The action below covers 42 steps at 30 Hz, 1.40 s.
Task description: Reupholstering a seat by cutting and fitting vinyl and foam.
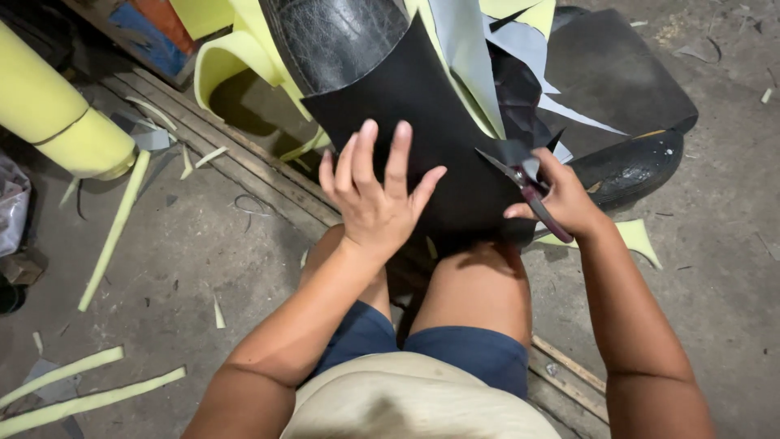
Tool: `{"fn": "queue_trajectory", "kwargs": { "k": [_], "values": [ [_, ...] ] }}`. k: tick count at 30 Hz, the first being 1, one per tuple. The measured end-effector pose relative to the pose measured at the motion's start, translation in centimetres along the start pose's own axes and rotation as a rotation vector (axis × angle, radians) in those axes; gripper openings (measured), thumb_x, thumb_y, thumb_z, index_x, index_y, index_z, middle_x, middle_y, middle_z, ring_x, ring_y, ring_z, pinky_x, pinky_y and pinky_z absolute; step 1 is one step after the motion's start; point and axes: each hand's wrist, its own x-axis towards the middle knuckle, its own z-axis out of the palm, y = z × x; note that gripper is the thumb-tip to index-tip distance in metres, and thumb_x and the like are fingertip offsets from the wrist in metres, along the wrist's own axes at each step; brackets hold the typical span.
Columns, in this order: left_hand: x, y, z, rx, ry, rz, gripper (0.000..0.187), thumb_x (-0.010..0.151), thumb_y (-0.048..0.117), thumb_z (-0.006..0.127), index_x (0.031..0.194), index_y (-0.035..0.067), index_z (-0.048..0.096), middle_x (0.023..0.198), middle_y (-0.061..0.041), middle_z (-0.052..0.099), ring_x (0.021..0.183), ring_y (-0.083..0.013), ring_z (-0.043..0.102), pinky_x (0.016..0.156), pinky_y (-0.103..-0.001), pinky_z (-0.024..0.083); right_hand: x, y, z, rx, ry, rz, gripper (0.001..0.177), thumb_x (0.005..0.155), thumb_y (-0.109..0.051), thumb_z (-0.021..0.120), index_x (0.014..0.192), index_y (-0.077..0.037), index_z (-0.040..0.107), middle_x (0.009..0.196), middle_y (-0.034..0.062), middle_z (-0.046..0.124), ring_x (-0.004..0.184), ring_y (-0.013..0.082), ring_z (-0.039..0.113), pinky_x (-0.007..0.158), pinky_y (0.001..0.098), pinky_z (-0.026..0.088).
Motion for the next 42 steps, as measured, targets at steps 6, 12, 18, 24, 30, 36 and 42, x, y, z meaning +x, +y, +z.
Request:
{"fn": "queue_trajectory", "kwargs": {
  "k": [6, 12, 18, 24, 30, 36, 42],
  "values": [
    [2.1, -1.0, -2.6, 0.073, -0.063, -0.041, 0.082, 0.099, 0.082, 0.060, 0.153, 0.022, 0.053, 0.156, -0.016, 0.043, 0.120, -0.0287, 0.051, 0.108, -0.049, 0.042, 0.7, 1.3, 0.0, -0.088, -0.016, -0.121, 0.065, 0.064, -0.036, 0.096, 0.112, -0.005, 0.065, 0.088, 0.0080, 0.064, 0.087, 0.0223, 0.062, 0.077, 0.0365, 0.047],
    [2.0, -0.9, -2.6, 0.106, -0.116, -0.069, 0.080, 0.100, 0.088, 0.060, 0.151, 0.026, 0.054, 0.153, -0.013, 0.048, 0.126, -0.0267, 0.054, 0.109, -0.047, 0.047, 1.1, 0.0, 0.2, 0.020, -0.063, 0.107, 0.068, 0.061, -0.033, 0.095, 0.112, -0.007, 0.058, 0.102, 0.0007, 0.057, 0.099, 0.0120, 0.052, 0.086, 0.0291, 0.046],
    [1.8, -0.9, -2.4, 0.103, -0.147, -0.082, 0.086, 0.098, 0.093, 0.063, 0.153, 0.029, 0.049, 0.154, -0.012, 0.047, 0.138, -0.0295, 0.049, 0.113, -0.050, 0.045, 2.2, -1.9, -0.5, -0.133, -0.042, -0.093, 0.069, 0.062, -0.038, 0.094, 0.114, -0.003, 0.063, 0.104, 0.0054, 0.064, 0.097, 0.0165, 0.056, 0.088, 0.0326, 0.046],
    [1.6, -0.9, -2.3, 0.068, -0.147, -0.086, 0.086, 0.096, 0.091, 0.071, 0.152, 0.030, 0.052, 0.154, -0.010, 0.048, 0.138, -0.0285, 0.048, 0.111, -0.050, 0.045, 3.2, -2.5, -0.5, -0.123, -0.072, -0.009, 0.065, 0.059, -0.040, 0.095, 0.102, -0.008, 0.058, 0.094, 0.0013, 0.058, 0.092, 0.0132, 0.049, 0.081, 0.0311, 0.042],
    [1.6, -1.5, -2.4, 0.025, -0.156, -0.096, 0.086, 0.093, 0.088, 0.083, 0.152, 0.033, 0.053, 0.155, -0.006, 0.048, 0.140, -0.0254, 0.046, 0.111, -0.049, 0.044, 3.9, -3.4, 0.0, -0.171, -0.056, -0.108, 0.071, 0.062, -0.043, 0.090, 0.111, 0.000, 0.063, 0.107, 0.0096, 0.065, 0.104, 0.0216, 0.059, 0.094, 0.0376, 0.047],
    [1.5, -1.9, -2.1, -0.018, -0.111, -0.096, 0.073, 0.100, 0.082, 0.071, 0.152, 0.034, 0.053, 0.155, -0.003, 0.047, 0.141, -0.0223, 0.045, 0.110, -0.048, 0.045, 4.6, -5.0, 1.0, -0.168, -0.010, 0.001, 0.074, 0.060, -0.043, 0.090, 0.114, 0.000, 0.064, 0.104, 0.0073, 0.066, 0.098, 0.0166, 0.058, 0.087, 0.0330, 0.049],
    [1.3, -1.6, 0.3, -0.080, 0.128, -0.124, 0.064, 0.100, 0.068, 0.046, 0.151, 0.028, 0.053, 0.157, -0.009, 0.049, 0.142, -0.0300, 0.045, 0.109, -0.058, 0.043, 4.5, -2.0, 0.7, -0.178, 0.092, -0.142, 0.083, 0.056, -0.017, 0.102, 0.124, 0.005, 0.059, 0.109, 0.0235, 0.065, 0.108, 0.0403, 0.066, 0.088, 0.0500, 0.051]
  ]
}}
